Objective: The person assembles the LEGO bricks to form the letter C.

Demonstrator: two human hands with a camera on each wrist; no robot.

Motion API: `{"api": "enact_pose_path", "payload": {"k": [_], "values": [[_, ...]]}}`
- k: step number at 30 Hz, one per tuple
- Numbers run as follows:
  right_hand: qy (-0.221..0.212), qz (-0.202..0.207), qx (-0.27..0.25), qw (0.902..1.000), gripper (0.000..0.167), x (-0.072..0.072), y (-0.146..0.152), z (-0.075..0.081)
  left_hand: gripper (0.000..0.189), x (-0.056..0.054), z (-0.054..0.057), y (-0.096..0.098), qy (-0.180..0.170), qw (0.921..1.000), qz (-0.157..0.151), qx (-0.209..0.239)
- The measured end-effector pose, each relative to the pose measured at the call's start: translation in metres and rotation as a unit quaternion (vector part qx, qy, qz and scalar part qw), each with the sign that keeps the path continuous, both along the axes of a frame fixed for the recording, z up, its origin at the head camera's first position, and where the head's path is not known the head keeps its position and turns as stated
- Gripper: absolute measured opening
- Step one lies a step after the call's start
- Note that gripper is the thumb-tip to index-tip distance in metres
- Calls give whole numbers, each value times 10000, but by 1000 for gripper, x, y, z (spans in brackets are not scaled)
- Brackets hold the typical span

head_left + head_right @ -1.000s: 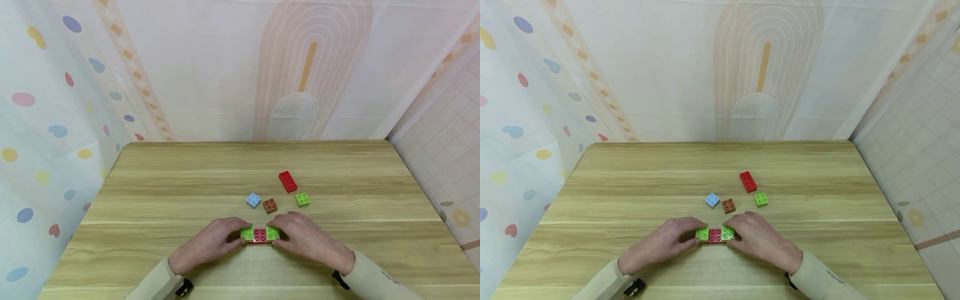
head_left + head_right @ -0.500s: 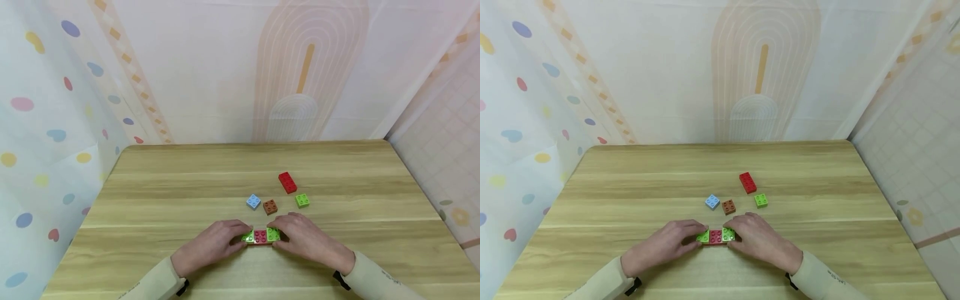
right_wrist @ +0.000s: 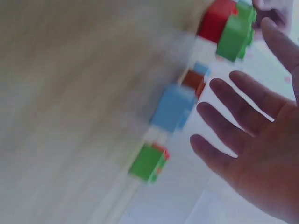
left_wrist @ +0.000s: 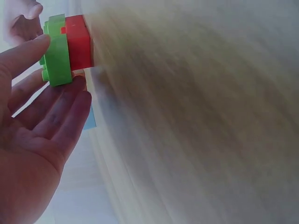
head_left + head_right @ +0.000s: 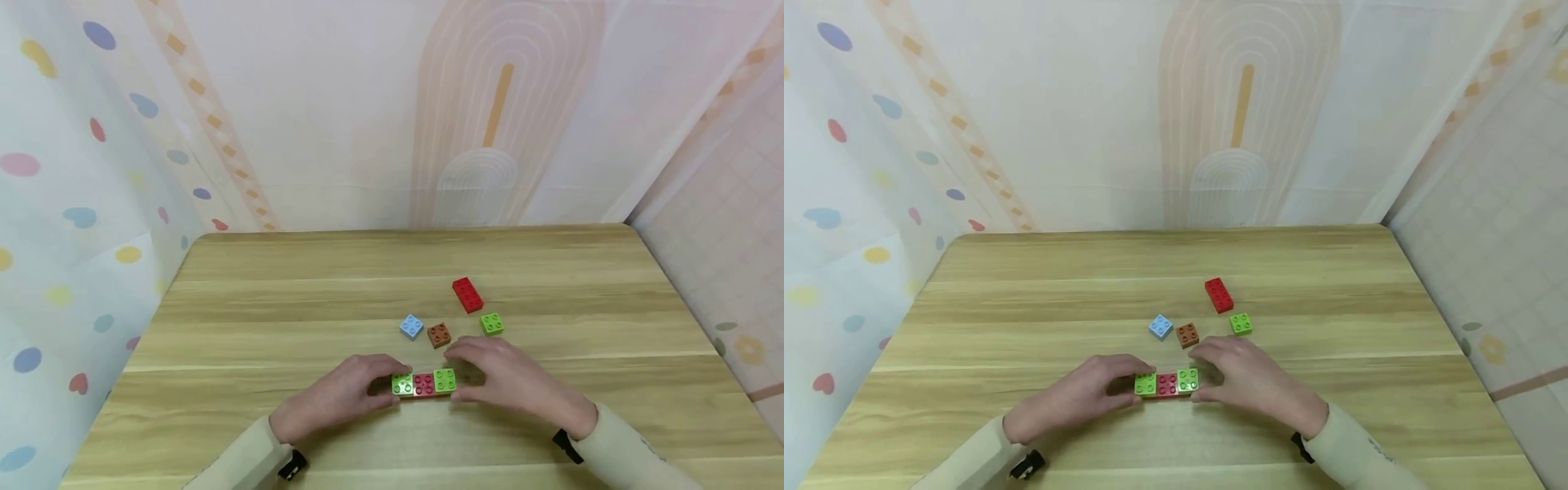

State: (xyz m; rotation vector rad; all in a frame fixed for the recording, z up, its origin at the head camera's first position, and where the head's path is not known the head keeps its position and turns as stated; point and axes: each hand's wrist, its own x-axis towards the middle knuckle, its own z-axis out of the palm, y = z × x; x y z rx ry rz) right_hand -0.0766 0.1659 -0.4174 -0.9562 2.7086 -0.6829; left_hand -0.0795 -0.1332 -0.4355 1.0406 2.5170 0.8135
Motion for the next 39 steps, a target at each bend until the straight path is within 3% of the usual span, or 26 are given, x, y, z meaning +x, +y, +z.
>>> {"api": "enact_pose_path", "payload": {"k": [7, 13, 27, 33, 39], "values": [[-186, -116, -78, 9997, 60, -6, 29, 1, 47, 1, -2, -5, -580, 9982, 144, 36], [-108, -431, -204, 9988, 56, -15, 38, -3, 39, 1, -4, -7, -556, 9982, 165, 172], [135, -513, 112, 9985, 50, -17, 31, -4, 37, 6, 2, -2, -557, 9983, 166, 43], [219, -402, 323, 9984, 47, -18, 28, -5, 38, -2, 9, 2, -544, 9985, -25, -77], [197, -331, 506, 9980, 45, -18, 29, -6, 33, -12, 13, 10, -784, 9969, -84, -84]]}}
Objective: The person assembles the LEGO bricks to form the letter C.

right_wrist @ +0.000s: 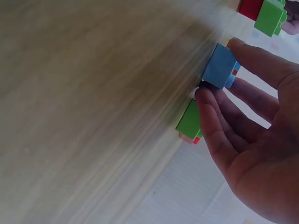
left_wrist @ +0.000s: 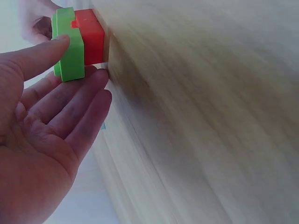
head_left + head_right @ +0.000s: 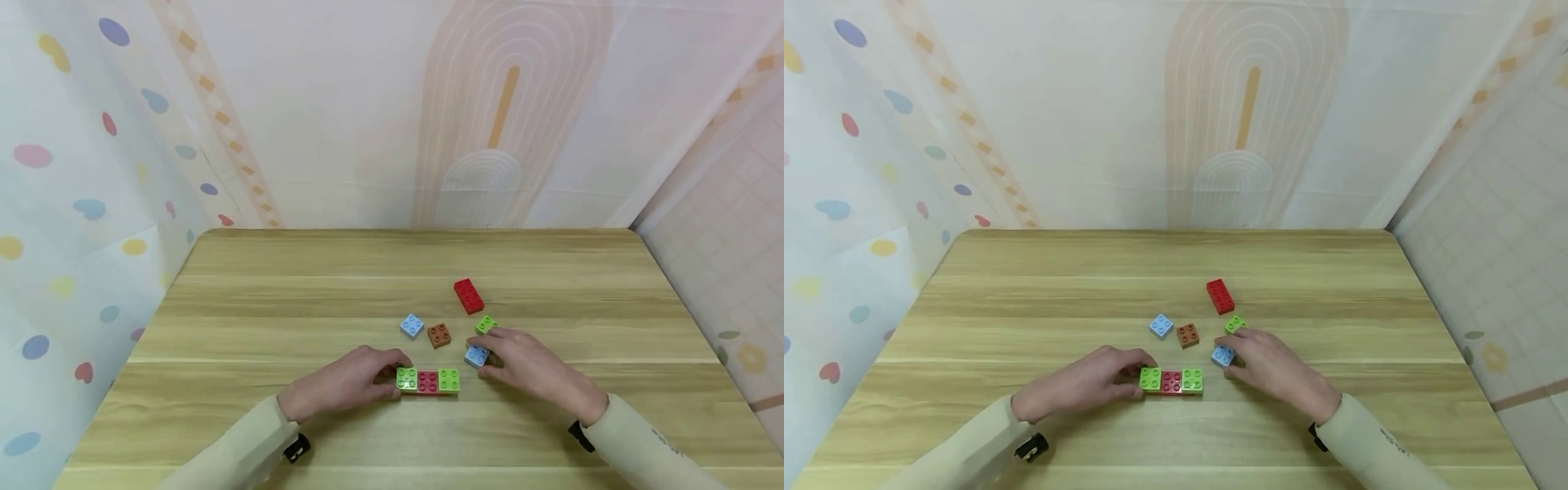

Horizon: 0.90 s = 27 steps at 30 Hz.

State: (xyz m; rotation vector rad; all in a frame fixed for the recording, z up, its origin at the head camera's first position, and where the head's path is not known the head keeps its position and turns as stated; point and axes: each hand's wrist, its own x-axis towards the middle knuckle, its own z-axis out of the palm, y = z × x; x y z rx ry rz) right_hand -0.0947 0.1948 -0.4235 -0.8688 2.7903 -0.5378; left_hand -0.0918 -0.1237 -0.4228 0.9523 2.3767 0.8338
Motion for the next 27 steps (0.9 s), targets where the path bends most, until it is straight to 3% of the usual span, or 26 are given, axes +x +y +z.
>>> {"api": "enact_pose_path", "payload": {"k": [14, 22, 27], "values": [[-58, -328, -666, 9972, 50, 8, 10, 6, 35, -4, -7, 4, -203, 9990, 181, 352], [361, -178, -1063, 9935, 52, 13, 5, 11, 38, -2, -8, 3, -188, 9986, 292, 400], [292, -187, -1323, 9906, 52, 18, -2, 13, 36, 1, -8, 4, -233, 9979, 422, 443]]}}
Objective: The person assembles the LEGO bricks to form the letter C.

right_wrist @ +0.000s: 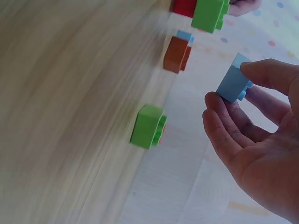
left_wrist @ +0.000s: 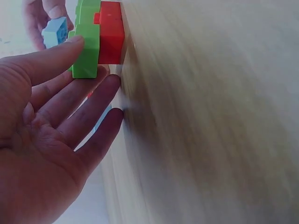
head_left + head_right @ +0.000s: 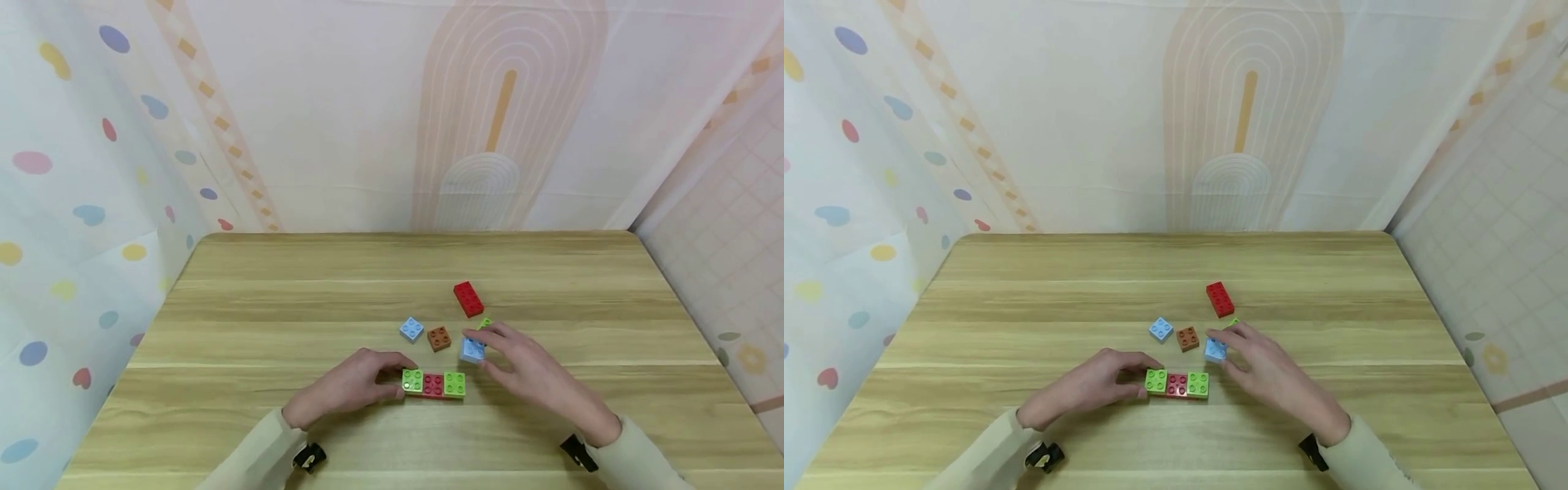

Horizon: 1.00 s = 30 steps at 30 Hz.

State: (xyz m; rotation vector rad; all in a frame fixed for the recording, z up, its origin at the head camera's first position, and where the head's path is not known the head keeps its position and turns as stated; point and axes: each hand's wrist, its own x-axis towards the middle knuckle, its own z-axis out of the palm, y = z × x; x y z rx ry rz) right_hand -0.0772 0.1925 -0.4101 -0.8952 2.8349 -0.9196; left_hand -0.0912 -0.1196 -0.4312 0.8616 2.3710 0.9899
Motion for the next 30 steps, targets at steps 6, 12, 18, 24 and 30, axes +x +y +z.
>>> {"api": "enact_pose_path", "payload": {"k": [6, 12, 18, 24, 30], "values": [[-58, -12, -362, 9993, 52, 2, -8, 2, 36, 3, -2, -2, -95, 9999, 89, 94], [94, 63, -563, 9984, 49, 3, -13, 3, 35, 4, -4, -3, -144, 9995, 191, 226], [342, 202, -659, 9970, 48, 4, -18, 4, 34, 5, -6, -2, -116, 9992, 252, 278], [393, 328, -721, 9961, 47, 5, -24, 6, 35, 6, -7, -3, -158, 9989, 319, 314], [466, 400, -828, 9947, 46, 6, -28, 5, 35, 8, -8, -3, -184, 9983, 373, 412]]}}
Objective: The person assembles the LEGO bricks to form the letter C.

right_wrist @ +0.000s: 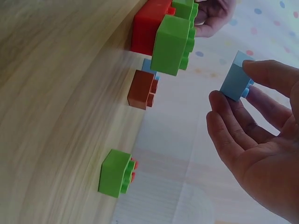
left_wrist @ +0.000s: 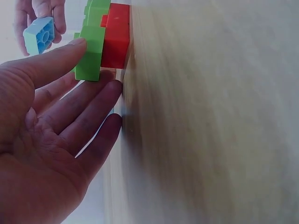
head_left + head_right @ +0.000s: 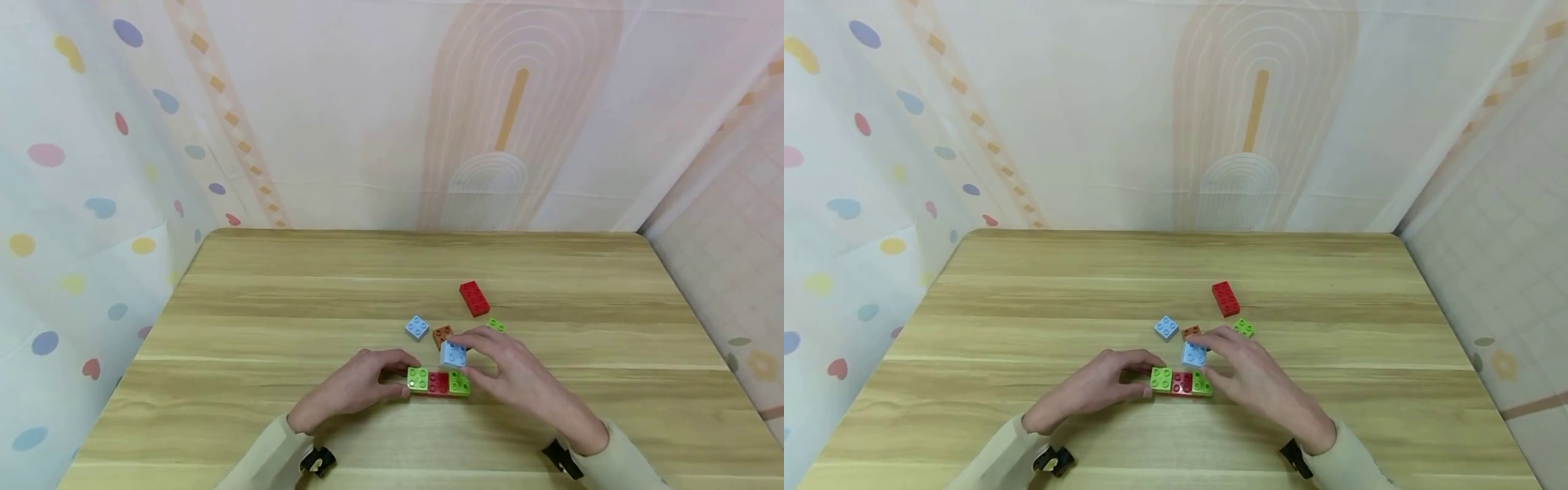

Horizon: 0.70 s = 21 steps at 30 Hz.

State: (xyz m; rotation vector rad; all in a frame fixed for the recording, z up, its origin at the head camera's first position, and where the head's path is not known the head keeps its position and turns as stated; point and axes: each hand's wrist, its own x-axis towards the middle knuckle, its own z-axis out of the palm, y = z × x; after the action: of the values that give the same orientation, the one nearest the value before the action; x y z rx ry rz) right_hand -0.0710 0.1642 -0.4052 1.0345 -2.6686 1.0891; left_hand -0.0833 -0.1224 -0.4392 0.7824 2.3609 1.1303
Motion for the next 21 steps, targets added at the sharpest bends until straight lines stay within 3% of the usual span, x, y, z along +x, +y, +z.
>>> {"api": "enact_pose_path", "payload": {"k": [21], "values": [[-299, 74, 269, 9992, 41, 3, -19, -4, 30, 3, -2, 0, 40, 9998, 163, 92]]}}
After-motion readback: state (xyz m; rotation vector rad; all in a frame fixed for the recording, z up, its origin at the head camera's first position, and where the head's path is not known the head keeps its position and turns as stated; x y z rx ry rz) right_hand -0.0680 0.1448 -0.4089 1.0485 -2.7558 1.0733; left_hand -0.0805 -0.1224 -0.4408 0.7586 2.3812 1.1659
